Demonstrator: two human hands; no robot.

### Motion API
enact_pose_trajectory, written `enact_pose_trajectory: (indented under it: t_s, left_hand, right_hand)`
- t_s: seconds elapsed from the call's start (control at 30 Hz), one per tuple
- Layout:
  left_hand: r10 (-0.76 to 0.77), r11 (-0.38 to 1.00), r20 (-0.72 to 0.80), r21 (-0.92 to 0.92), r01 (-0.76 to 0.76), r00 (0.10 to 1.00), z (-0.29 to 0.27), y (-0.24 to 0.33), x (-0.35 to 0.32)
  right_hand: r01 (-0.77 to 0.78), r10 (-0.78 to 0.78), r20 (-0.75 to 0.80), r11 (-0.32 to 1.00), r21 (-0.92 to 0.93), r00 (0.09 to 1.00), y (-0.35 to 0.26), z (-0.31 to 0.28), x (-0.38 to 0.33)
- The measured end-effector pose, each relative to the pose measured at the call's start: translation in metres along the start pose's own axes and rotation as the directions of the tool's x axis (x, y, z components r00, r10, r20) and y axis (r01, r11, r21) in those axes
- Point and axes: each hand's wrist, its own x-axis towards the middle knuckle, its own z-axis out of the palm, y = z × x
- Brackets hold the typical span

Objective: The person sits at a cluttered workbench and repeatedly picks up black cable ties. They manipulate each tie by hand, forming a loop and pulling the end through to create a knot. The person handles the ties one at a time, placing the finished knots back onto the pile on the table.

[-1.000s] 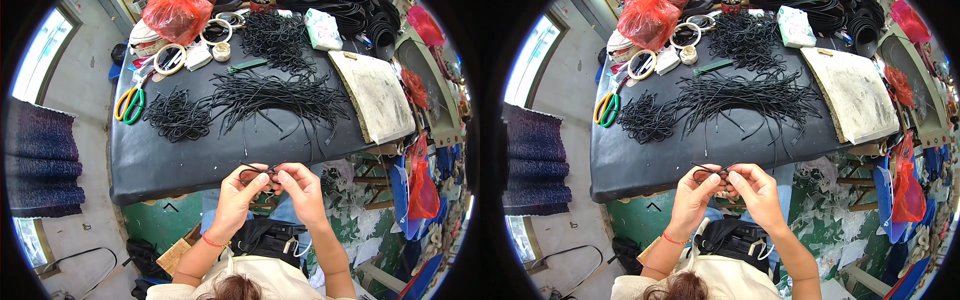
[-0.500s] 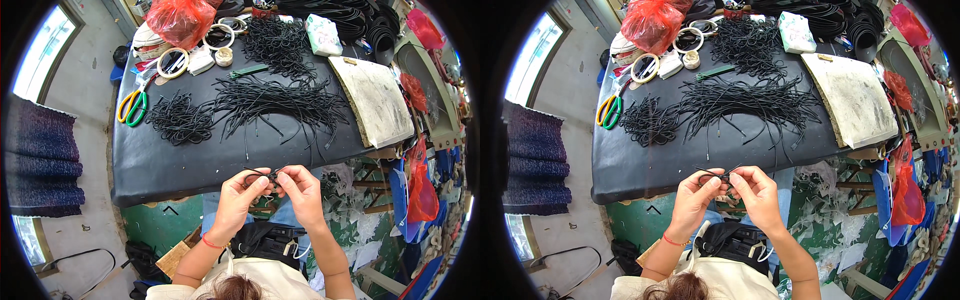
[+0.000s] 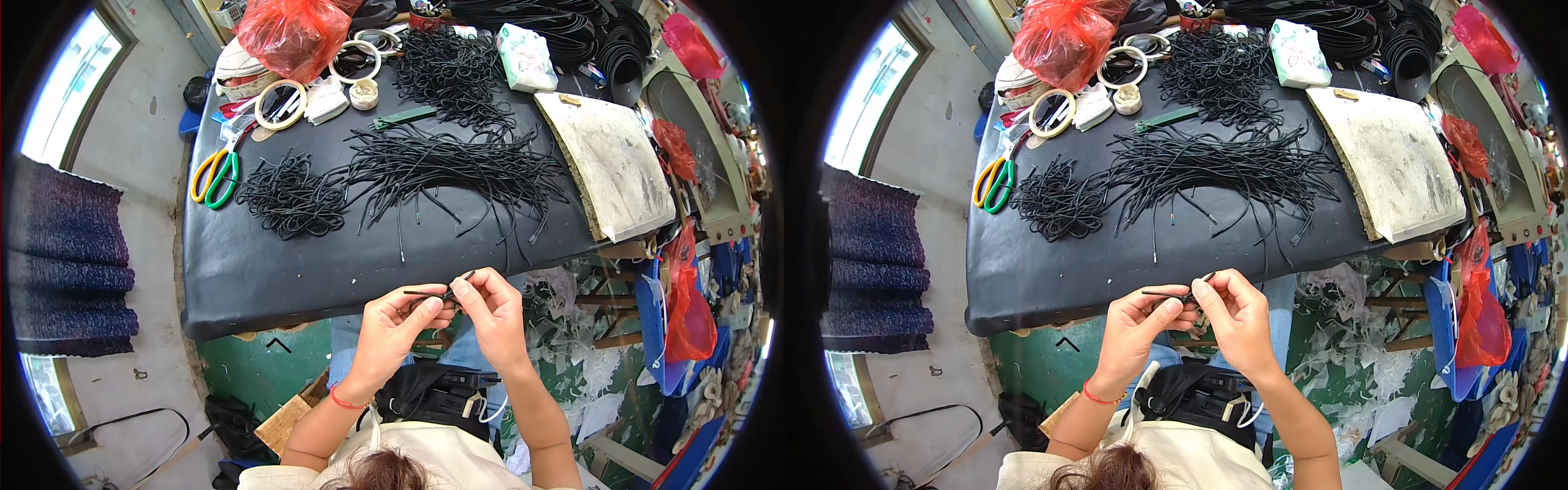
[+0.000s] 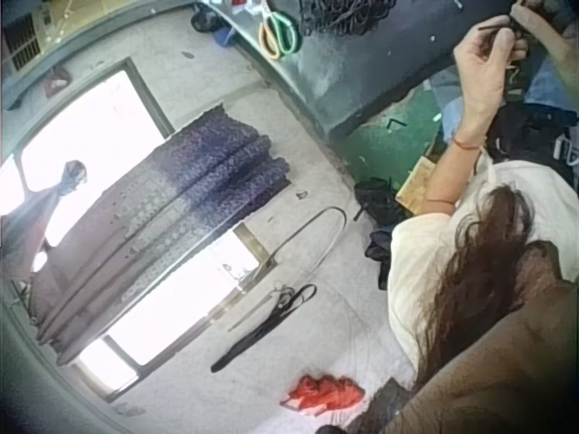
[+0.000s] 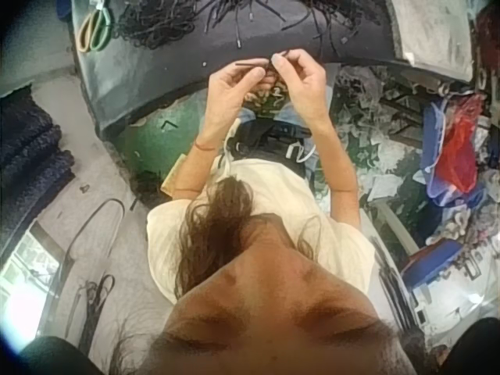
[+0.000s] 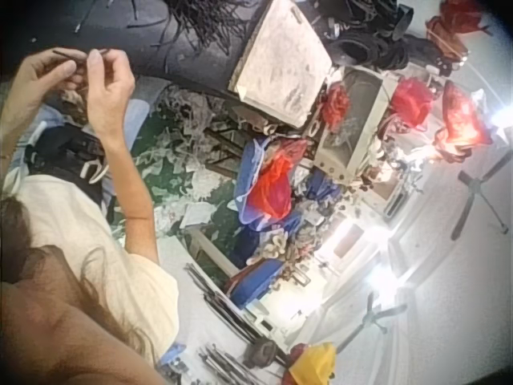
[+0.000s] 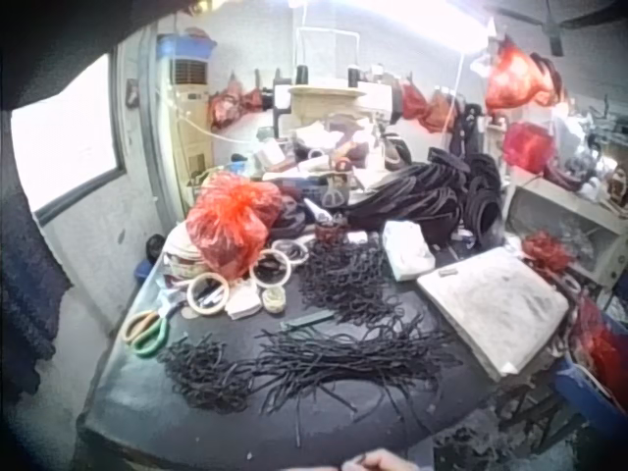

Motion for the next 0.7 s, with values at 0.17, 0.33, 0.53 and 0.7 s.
enact_pose_trajectory:
  t_s: [0.17,0.33,0.53,0.7]
  left_hand:
    - [0.04,0.999,-0.035,-0.012,-0.041,0.999,0.0022,-0.0009,-0.0016]
    - [0.071,0.995,-0.044,0.074,-0.068,0.997,0.0047,-0.0035,-0.0007]
    - [-0.086,0.99,0.047,0.12,0.08,0.995,-0.0004,-0.0035,0.0011]
    - [-0.105,0.994,0.025,0.036,0.104,0.994,-0.0047,-0.0005,0.0011]
  right_hand:
    - [0.139,-0.138,0.023,0.96,-0.241,0.99,0.0035,0.0019,-0.0009]
    - [0.263,-0.275,0.038,0.858,-0.442,0.961,0.0034,0.006,-0.0043]
    - [0.337,-0.352,0.08,0.77,-0.541,0.933,0.0029,0.006,-0.0042]
    - [0.283,-0.3,0.034,0.85,-0.444,0.953,-0.0005,0.0029,-0.0051]
